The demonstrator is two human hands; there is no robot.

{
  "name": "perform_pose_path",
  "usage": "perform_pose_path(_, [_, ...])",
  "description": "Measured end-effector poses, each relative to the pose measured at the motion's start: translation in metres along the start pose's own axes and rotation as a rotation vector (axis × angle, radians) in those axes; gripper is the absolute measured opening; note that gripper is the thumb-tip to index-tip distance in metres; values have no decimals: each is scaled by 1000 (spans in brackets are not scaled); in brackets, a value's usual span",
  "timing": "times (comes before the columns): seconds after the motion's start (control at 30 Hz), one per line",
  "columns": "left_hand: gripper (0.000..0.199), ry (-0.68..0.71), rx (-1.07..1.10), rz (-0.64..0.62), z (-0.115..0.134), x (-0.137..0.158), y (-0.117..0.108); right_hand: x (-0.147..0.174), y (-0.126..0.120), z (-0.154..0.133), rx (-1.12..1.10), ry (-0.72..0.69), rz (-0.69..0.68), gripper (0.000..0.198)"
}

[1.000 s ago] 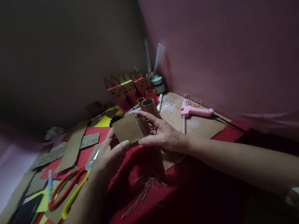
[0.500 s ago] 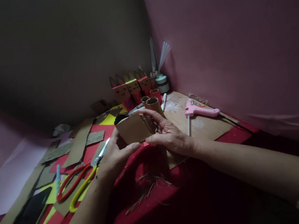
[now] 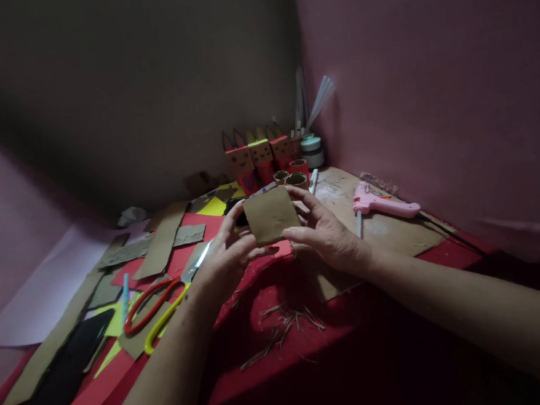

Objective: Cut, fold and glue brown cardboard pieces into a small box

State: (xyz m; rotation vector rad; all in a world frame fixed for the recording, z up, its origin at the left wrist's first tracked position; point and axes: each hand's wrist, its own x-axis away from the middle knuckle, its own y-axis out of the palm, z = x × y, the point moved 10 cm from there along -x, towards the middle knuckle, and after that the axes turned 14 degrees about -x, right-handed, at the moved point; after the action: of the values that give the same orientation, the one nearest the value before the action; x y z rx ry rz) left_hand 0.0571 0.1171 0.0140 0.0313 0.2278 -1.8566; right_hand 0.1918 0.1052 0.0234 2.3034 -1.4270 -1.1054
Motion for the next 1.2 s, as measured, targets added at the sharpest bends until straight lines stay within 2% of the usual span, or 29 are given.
perform_pose_path(0.1, [68,-89,42,57,-12,-5,-12,-2,-7,3,-76,25,70,61])
perform_pose_path(0.23, [60,-22,33,52,-5,0,-10,-4,-13,7,-135,73,140,59])
perform_pose_path(0.37, [53,-14,-18,69,1,8,-2,-4,-15,10,-149,99,154,59])
perform_pose_path(0.63, [46,-43,-74,109,-3,9,1,-3,-12,12,-43,83,134,64])
perform_pose_path(0.93, [52,-59,18,147,-13,8,3,-2,-14,14,42,64,148,66])
perform_pose_path(1.2, [58,-61,-50,161,-8,11,6,-1,-10,11,109,26,129,65])
